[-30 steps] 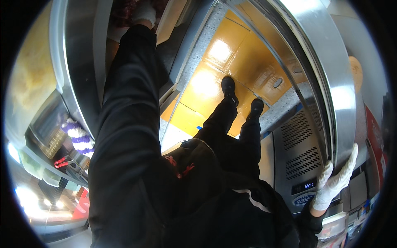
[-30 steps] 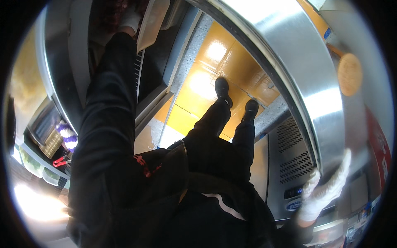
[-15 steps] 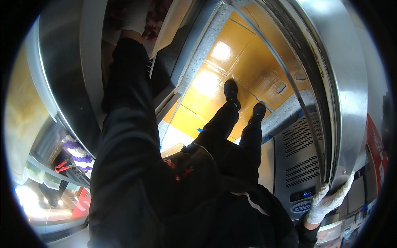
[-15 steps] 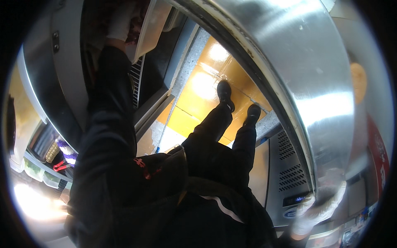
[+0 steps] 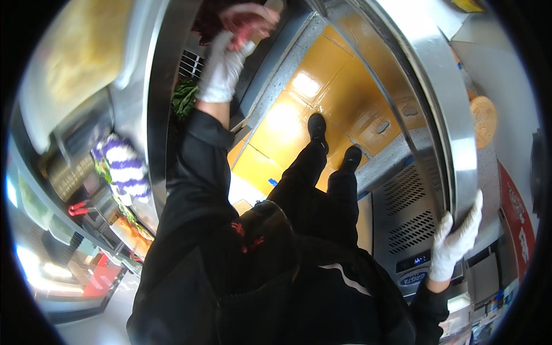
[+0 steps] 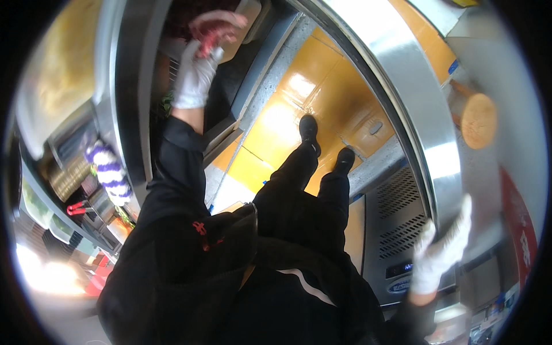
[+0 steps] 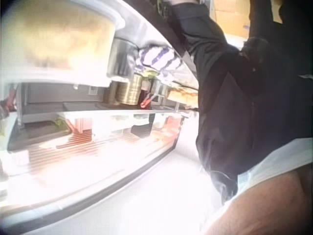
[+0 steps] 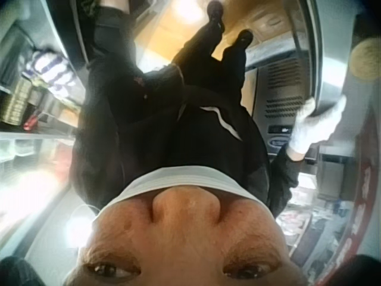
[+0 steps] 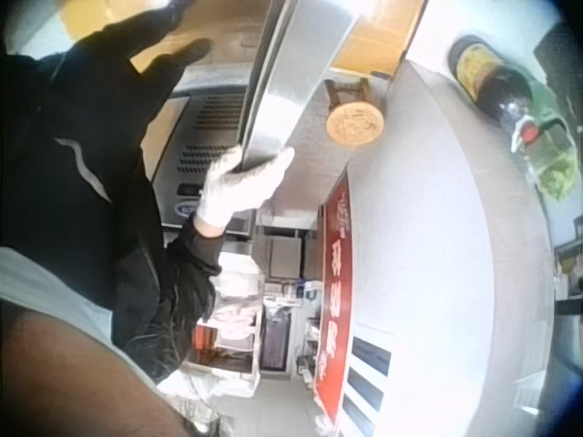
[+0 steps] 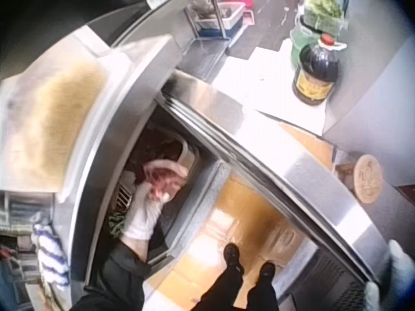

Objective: The person assembles several small plates by placing lettuce, raw meat, and shrimp on them, then adds seasoning. The person retrieves items from a refrigerator and arranges them on the plates before moving the finished plates to a shelf.

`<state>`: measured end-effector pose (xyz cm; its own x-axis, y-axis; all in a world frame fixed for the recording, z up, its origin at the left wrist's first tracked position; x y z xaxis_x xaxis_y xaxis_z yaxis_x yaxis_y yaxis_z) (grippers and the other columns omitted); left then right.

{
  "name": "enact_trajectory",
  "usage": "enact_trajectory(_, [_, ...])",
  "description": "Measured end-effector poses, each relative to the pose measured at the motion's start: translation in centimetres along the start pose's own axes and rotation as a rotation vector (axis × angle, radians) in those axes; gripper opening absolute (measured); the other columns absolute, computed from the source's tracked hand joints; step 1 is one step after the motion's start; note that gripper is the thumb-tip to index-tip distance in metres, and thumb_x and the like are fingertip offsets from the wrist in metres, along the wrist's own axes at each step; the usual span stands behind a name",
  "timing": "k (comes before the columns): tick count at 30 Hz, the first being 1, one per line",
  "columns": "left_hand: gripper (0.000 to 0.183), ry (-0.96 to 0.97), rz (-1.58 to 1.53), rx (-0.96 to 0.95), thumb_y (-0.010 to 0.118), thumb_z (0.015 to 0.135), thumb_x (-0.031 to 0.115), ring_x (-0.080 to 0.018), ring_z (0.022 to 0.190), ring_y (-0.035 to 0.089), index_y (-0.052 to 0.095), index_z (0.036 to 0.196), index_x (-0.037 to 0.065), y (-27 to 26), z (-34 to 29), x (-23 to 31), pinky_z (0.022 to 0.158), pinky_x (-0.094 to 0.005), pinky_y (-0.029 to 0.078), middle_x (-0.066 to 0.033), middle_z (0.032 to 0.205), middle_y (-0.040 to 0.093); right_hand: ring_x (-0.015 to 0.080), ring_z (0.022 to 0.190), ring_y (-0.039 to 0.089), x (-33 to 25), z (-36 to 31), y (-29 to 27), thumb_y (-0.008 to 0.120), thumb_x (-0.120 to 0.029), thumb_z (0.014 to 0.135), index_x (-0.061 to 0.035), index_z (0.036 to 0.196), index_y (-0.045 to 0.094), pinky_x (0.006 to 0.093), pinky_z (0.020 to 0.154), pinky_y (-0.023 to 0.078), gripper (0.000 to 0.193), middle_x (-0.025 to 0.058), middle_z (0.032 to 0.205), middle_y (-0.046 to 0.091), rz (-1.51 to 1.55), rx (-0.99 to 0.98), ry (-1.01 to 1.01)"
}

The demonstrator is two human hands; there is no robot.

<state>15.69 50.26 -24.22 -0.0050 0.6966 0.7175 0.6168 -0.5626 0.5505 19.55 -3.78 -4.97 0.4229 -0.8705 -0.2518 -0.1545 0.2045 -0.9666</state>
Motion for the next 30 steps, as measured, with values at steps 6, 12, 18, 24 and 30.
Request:
enact_trajectory(6, [0.037, -0.159, -0.070, -0.122, 0.066, 0.096, 0.018, -0.0204, 0.107, 0.065, 0.058, 0.127, 0.000, 10.3, -16.5, 0.9, 0.094, -0.0325, 0.055, -0.0115, 0.121, 0.065, 0.0362, 0.110, 0.064, -1.8, -0.2, -1.1, 0.064, -0.019, 0.092, -0.0037, 0.146, 0.045, 0.0403, 0.095, 0.051, 0.060, 0.0203, 0.129, 0.061, 0.088, 0.128, -0.103])
enact_trajectory(12, [0.033, 0.036, 0.080, -0.104, 0.067, 0.096, 0.017, -0.0171, 0.105, 0.064, 0.060, 0.123, 0.000, 13.7, -30.7, 6.7, 0.094, -0.0320, 0.052, -0.0080, 0.115, 0.066, 0.0391, 0.129, 0.052, -6.3, -4.7, 0.1, 0.058, -0.012, 0.091, 0.0031, 0.150, 0.035, 0.0413, 0.110, 0.040, 0.065, 0.0261, 0.146, 0.046, 0.351, 0.064, -0.157])
enact_trajectory(18, [0.024, 0.130, 0.546, 0.054, 0.064, 0.097, 0.022, -0.0096, 0.094, 0.057, 0.066, 0.111, 0.003, 13.1, -39.4, 9.8, 0.085, -0.0271, 0.047, -0.0022, 0.103, 0.064, 0.0431, 0.129, 0.049, -18.4, -7.6, -2.4, 0.056, -0.004, 0.087, 0.0048, 0.142, 0.043, 0.0460, 0.110, 0.039, 0.057, 0.0287, 0.142, 0.047, 0.498, 0.164, -0.448])
enact_trajectory(24, [0.029, 0.319, 1.097, 0.081, 0.063, 0.096, 0.021, -0.0236, 0.095, 0.063, 0.059, 0.120, 0.004, 12.1, -44.4, 11.1, 0.088, -0.0342, 0.049, -0.0124, 0.103, 0.064, 0.0200, 0.108, 0.064, -33.5, -7.5, -2.3, 0.071, -0.012, 0.091, 0.0014, 0.136, 0.052, 0.0307, 0.091, 0.051, 0.051, 0.0125, 0.121, 0.064, 1.194, -0.378, -0.275])
enact_trajectory(30, [0.027, 0.675, 1.227, 0.204, 0.064, 0.094, 0.019, -0.0339, 0.093, 0.065, 0.062, 0.116, 0.005, 7.6, -50.1, 17.2, 0.079, -0.0395, 0.054, -0.0174, 0.106, 0.064, 0.0120, 0.098, 0.063, -44.9, -9.3, -3.6, 0.058, -0.011, 0.099, 0.0012, 0.135, 0.055, 0.0242, 0.084, 0.051, 0.038, 0.0070, 0.118, 0.066, 1.482, -0.658, -0.333])
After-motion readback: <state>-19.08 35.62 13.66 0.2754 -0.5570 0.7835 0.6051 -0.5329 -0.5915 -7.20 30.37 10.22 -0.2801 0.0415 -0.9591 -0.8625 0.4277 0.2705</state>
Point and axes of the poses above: each hand's wrist, its own z-axis towards the middle knuckle, its own y-axis out of the palm, x = y × z, the point moved 8 cm from there along z, towards the middle knuckle
